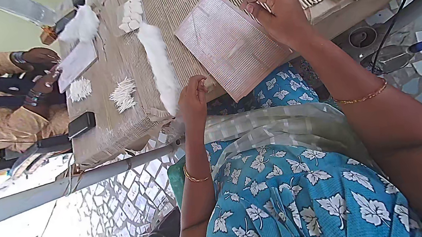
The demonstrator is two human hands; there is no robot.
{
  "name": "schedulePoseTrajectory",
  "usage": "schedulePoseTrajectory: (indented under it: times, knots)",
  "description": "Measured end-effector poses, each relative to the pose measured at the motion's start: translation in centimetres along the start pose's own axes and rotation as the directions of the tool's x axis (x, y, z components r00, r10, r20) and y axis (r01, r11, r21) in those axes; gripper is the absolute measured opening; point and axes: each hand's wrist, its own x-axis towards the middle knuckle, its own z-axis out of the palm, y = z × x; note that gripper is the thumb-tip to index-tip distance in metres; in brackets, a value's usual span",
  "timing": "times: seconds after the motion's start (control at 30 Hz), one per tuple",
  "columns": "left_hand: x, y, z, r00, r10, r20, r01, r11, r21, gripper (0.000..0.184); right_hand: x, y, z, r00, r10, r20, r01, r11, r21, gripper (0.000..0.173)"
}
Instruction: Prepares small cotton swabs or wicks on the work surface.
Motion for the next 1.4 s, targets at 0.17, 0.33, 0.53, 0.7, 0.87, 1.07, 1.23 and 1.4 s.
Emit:
schedulePoseTrajectory:
  times: [0.17,0.33,0.53,0.7,0.87,1.07,1.23,1.4]
  knots:
    - [0.4,-0.4,0.2,0.997,-0.071,-0.027,0.070,0.997,-0.024,0.027,-0.3,-0.3,0.4,0.996,-0.039,0.081,0.042,0.998,-0.038,0.030]
    - [0.0,-0.1,0.2,0.994,-0.106,0.015,0.107,0.994,-0.009,0.028,-0.7,-0.1,1.7,0.958,-0.189,0.214,0.209,0.975,-0.073,0.035]
    - [1.1,0.5,0.0,0.989,-0.140,0.046,0.136,0.988,0.078,0.028,-1.9,-1.5,3.9,0.803,-0.092,0.589,0.297,0.918,-0.262,0.075]
    - [-0.3,1.7,-1.0,0.991,-0.099,0.093,0.089,0.991,0.102,0.027,-2.2,-2.7,3.9,0.762,0.026,0.647,0.275,0.891,-0.360,0.085]
    - [-1.4,2.4,-1.7,0.982,-0.122,0.147,0.116,0.992,0.050,0.023,-3.5,-3.9,2.4,0.714,0.091,0.694,0.278,0.873,-0.401,0.085]
    - [-2.7,2.9,-1.7,0.952,-0.171,0.252,0.189,0.981,-0.050,0.026,-5.4,-4.8,-0.4,0.675,0.076,0.734,0.294,0.885,-0.362,0.084]
    - [-2.6,2.6,-2.2,0.982,-0.160,0.105,0.163,0.986,-0.021,0.024,-3.1,-5.1,-2.0,0.711,0.068,0.700,0.212,0.928,-0.306,0.081]
    - [0.9,2.4,-2.6,0.967,-0.243,0.078,0.237,0.968,0.086,0.025,2.3,-4.1,1.7,0.705,0.080,0.704,0.248,0.903,-0.351,0.081]
